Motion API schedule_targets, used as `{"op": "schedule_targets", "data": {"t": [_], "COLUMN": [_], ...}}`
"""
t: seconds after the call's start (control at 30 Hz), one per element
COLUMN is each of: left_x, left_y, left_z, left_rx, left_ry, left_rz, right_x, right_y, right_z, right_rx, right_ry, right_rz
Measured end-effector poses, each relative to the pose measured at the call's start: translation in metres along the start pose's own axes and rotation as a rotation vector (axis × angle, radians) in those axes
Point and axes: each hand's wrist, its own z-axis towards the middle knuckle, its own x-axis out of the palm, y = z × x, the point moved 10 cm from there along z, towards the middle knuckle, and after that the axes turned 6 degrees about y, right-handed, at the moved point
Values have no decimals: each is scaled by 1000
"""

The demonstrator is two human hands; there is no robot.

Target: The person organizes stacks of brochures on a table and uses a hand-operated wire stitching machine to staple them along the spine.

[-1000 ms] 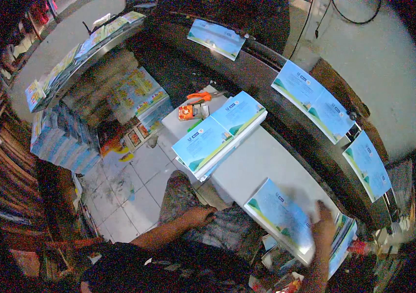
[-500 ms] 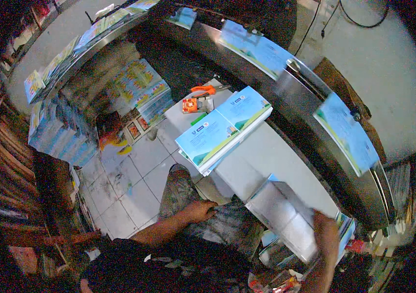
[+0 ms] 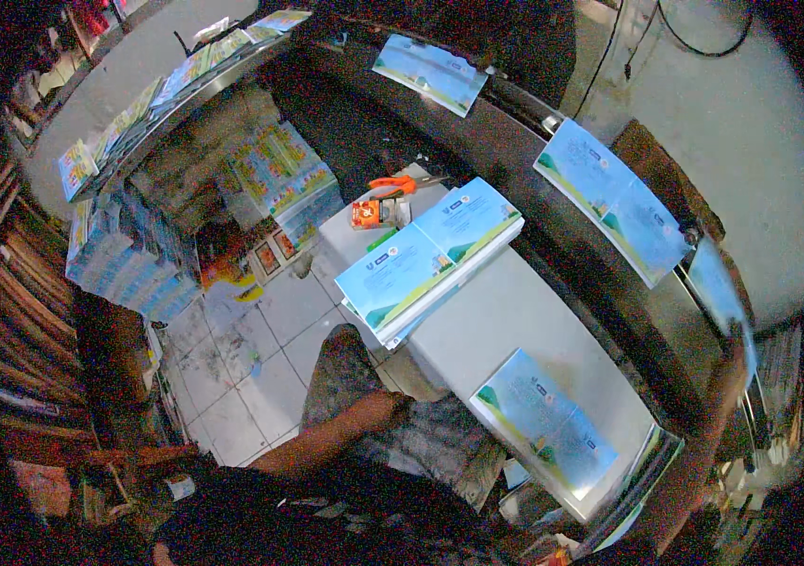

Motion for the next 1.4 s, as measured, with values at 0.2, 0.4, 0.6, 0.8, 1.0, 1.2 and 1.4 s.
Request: {"op": "schedule_targets", "data": {"t": [0.2, 0.4, 0.6, 0.8, 1.0, 1.2, 1.4], "left_x": [6, 6, -9, -14, -10, -1, 1], "left_y": [-2, -7, -19, -21, -15, 0, -1], "left_z": [1, 0, -6, -10, -6, -4, 5], "left_rx": [59, 64, 61, 20, 1, 3, 13], "left_ry": [-16, -17, -9, -12, 3, -10, -1], "left_rz": [-14, -8, -33, -56, -29, 5, 28], "right_x": [31, 65, 75, 48, 29, -90, -49], "right_y": [1, 181, 280, 274, 208, 91, -4], "right_z": [-83, -162, -246, -218, -156, -29, 25], "right_rx": [5, 64, -244, -58, 27, 15, -46], "right_ry": [100, 525, 779, 900, 792, -98, -179], "right_rz": [-138, 162, -146, 393, 3, 219, 228]}}
